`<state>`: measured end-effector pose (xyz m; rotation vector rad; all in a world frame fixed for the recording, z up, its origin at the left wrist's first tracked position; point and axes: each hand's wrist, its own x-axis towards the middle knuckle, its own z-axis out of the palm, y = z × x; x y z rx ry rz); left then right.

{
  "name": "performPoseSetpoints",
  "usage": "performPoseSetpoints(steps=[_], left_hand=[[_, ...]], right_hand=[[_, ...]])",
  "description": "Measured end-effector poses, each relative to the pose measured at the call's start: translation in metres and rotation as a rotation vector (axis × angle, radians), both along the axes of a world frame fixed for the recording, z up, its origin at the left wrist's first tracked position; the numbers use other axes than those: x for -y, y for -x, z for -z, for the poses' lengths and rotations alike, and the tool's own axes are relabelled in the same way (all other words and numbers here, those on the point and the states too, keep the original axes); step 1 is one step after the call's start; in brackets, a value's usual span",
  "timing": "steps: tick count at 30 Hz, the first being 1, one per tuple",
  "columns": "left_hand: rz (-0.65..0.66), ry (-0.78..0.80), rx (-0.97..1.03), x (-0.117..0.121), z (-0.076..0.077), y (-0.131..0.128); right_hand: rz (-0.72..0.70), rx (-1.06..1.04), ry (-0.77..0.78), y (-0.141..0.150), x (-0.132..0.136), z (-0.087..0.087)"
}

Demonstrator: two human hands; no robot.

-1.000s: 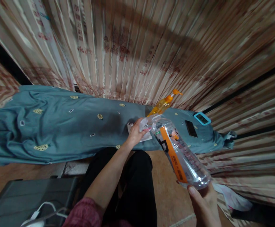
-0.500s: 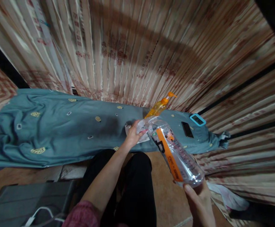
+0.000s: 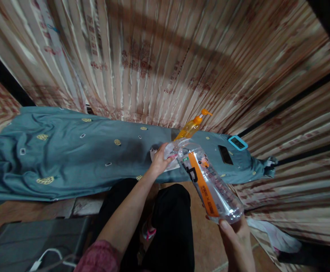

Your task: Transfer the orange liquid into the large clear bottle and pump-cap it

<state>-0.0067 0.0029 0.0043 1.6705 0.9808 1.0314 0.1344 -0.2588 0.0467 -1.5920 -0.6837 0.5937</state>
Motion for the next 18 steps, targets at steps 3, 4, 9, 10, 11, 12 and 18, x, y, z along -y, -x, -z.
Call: performPoseSetpoints(steps=[3, 4, 9, 10, 11, 12, 18], left_hand=[[0.001, -0.015, 0.004, -0.0012, 0.0019, -0.0011], [-0.005, -0.021, 0.000, -0.0015, 0.0022, -0.0015], [-0.015, -0.037, -0.023, -0.0009, 0.0003, -0.0022], [-0.014, -0.036, -0.027, -0.0005, -0.0006, -0.0020], [-0.013, -0.035, -0.031, -0.0002, -0.0015, -0.0017], [-0.013, -0.033, -0.035, 0.0001, -0.0024, -0.0013], [-0.012, -0.020, -0.054, -0.0007, -0.0049, 0.0005]], right_hand=[[0.014, -0.005, -0.015, 0.0018, -0.0003, 0.0024], [0.020, -0.002, -0.019, 0.0020, -0.0002, 0.0033], [0.032, -0.010, -0.011, -0.0004, 0.0012, 0.0084], [0.036, -0.017, -0.009, -0.0010, 0.0013, 0.0092], [0.039, -0.022, -0.008, -0.0013, 0.0013, 0.0098], [0.041, -0.024, -0.009, -0.0012, 0.0010, 0.0099], [0.004, -0.027, -0.044, 0.0086, -0.0038, 0.0031]])
